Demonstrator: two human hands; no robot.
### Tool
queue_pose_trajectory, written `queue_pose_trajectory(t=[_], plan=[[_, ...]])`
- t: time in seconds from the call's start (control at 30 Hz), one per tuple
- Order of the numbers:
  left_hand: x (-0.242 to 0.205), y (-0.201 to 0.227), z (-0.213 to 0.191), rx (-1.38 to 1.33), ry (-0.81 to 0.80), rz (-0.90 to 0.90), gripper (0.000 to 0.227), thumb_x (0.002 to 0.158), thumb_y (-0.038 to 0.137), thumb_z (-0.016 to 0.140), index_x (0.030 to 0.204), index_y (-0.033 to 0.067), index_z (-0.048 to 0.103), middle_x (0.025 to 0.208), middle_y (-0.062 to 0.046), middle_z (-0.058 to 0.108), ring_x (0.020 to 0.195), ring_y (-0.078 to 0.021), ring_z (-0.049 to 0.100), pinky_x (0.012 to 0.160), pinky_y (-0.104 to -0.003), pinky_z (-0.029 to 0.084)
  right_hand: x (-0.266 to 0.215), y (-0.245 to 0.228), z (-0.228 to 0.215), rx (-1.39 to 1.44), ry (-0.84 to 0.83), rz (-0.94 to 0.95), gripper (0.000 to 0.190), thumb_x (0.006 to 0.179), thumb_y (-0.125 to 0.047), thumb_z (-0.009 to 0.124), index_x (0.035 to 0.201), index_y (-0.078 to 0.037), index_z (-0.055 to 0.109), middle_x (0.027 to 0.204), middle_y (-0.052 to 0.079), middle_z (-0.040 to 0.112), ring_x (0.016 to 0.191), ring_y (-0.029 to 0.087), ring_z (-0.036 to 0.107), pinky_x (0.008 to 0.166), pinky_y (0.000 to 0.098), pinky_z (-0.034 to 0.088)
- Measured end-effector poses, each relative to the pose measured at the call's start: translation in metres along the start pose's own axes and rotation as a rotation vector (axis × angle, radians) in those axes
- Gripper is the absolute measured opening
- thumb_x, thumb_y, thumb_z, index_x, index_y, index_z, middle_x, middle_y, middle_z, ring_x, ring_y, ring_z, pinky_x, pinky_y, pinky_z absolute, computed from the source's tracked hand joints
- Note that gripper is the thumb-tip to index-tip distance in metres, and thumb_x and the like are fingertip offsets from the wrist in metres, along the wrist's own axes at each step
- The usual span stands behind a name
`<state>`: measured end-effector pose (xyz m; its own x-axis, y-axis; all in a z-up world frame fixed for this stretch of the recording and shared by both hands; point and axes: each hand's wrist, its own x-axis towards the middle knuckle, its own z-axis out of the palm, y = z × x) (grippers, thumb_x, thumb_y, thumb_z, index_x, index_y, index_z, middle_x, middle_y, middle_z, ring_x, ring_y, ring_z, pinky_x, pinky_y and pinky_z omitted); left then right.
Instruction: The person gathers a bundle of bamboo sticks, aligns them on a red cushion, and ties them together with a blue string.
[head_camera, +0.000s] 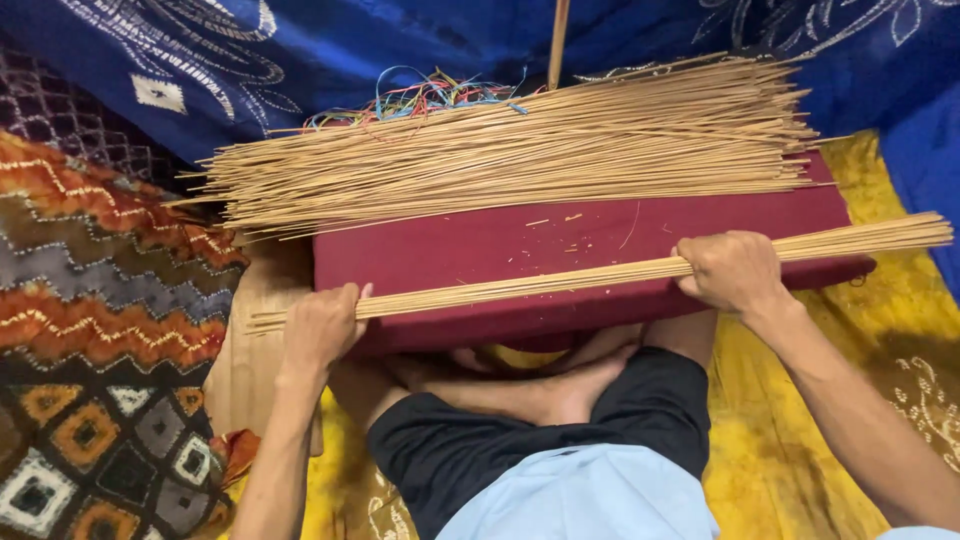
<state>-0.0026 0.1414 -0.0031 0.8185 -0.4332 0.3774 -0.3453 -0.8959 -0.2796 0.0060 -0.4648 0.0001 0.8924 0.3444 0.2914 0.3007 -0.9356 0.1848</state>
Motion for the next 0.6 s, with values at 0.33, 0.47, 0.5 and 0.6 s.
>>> queue_pose_trajectory(t=[0.33, 0.47, 0.5, 0.6], plan=[[0.082, 0.094, -0.065, -0.136, 0.131, 0.045, 0.016, 0.073, 0.025, 0.069, 0.076, 0.021, 0.053, 0.057, 0.0, 0.06, 0.055, -0.0227, 0.067, 0.057, -0.035, 0.054, 0.034, -0.042, -0.025, -0.074, -0.029, 0.013, 0.021, 0.073, -0.043, 0.076, 0.071, -0.03, 0.059, 0.055, -0.009, 0.061, 0.061, 0.016, 0.069, 0.064, 0.0298, 0.057], [0.115, 0.147, -0.065, -0.244, 0.089, 0.052, 0.004, 0.079, 0.021, 0.058, 0.081, 0.0214, 0.054, 0.058, 0.001, 0.063, 0.053, -0.0225, 0.069, 0.051, -0.04, 0.054, 0.055, -0.094, -0.056, -0.025, 0.003, -0.021, 0.027, 0.064, -0.04, 0.081, 0.076, -0.026, 0.061, 0.057, -0.003, 0.062, 0.061, 0.023, 0.07, 0.06, 0.0392, 0.057], [0.114, 0.162, -0.068, -0.301, 0.044, 0.061, 0.001, 0.083, 0.02, 0.054, 0.083, 0.02, 0.055, 0.059, 0.0, 0.064, 0.054, -0.0244, 0.07, 0.051, -0.042, 0.054, 0.055, -0.114, -0.065, 0.03, 0.001, -0.039, 0.024, 0.069, -0.038, 0.079, 0.076, -0.026, 0.06, 0.058, -0.003, 0.063, 0.062, 0.024, 0.071, 0.061, 0.0397, 0.057], [0.126, 0.186, -0.071, -0.366, 0.083, 0.095, 0.002, 0.082, 0.019, 0.058, 0.083, 0.0179, 0.057, 0.058, -0.003, 0.064, 0.053, -0.027, 0.07, 0.052, -0.042, 0.055, 0.061, -0.147, -0.079, 0.042, -0.002, -0.13, 0.017, 0.075, -0.035, 0.068, 0.083, -0.024, 0.057, 0.06, -0.003, 0.06, 0.061, 0.023, 0.07, 0.059, 0.04, 0.057]])
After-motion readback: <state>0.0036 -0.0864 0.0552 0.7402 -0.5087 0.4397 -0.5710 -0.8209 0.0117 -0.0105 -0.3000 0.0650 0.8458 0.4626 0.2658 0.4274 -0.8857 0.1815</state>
